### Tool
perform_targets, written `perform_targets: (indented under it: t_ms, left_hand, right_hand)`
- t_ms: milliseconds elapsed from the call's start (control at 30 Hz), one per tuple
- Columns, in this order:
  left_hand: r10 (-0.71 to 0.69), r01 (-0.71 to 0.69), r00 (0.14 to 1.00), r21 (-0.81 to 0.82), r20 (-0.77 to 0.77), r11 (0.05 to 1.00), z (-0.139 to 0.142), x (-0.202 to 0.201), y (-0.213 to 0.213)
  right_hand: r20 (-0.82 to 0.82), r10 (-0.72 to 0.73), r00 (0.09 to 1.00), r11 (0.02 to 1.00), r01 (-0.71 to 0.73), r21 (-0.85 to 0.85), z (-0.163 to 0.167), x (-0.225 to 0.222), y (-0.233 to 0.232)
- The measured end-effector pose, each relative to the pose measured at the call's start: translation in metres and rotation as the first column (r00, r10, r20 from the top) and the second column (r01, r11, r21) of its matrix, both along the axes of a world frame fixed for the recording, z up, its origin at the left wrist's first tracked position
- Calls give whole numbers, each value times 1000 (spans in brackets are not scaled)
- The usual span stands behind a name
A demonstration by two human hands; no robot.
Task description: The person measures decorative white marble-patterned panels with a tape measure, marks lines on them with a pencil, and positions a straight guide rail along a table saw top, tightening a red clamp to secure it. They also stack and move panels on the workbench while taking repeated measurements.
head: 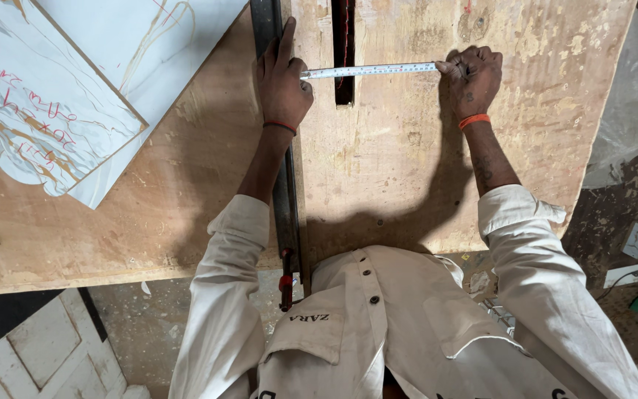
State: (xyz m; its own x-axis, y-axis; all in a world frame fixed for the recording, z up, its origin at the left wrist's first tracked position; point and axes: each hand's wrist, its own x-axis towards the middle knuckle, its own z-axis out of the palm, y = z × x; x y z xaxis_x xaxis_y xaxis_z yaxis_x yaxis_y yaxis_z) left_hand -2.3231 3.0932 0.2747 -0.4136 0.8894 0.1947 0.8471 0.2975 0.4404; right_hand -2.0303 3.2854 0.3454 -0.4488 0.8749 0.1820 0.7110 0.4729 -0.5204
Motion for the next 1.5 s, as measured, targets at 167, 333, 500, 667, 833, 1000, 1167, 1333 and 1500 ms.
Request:
perform_targets:
  t_ms: [167,333,500,667,833,1000,1167,1333,1500]
  left_hand:
    - [-35,30,998,108,52,994,21,2,-21]
    - [123,-155,980,211,157,965,60,16,-149]
    - [348,-624,604,155,717,766,75,80,-318]
    - [596,-794,300,-152,745,589,48,172,-413]
    - [594,-679,368,-229,715,698,29,260,-457]
    - [661,-644,288,-370,693,669,31,317,-495]
    - [657,-721,229,-329,718,610,34,302,-522]
    - [491,-767,500,100,713,634,44,225,-504]
    - [310,-739,467,173,828,651,51,58,-513]
  right_hand:
    - [117,106,987,984,-121,128,-1,12,2]
    - [20,215,976,974,-213,-78,-4,89,-42]
    - [-78,-149,986,845,86,-529,-16,190,-155]
    - [-265,-288,920,655,-12,-756,-26,202,-203]
    - [-377,-458,805,258,-285,-923,-23,155,-240]
    - [-503,-407,762,-100,-585,-805,9,114,-289]
    - [-539,-330,775,-179,-612,-771,86,108,-362]
    - [-685,-274,675,-556,-692,-459,122,45,-439]
    - [-499,-165,851,-171,-523,-835,81,-103,-518]
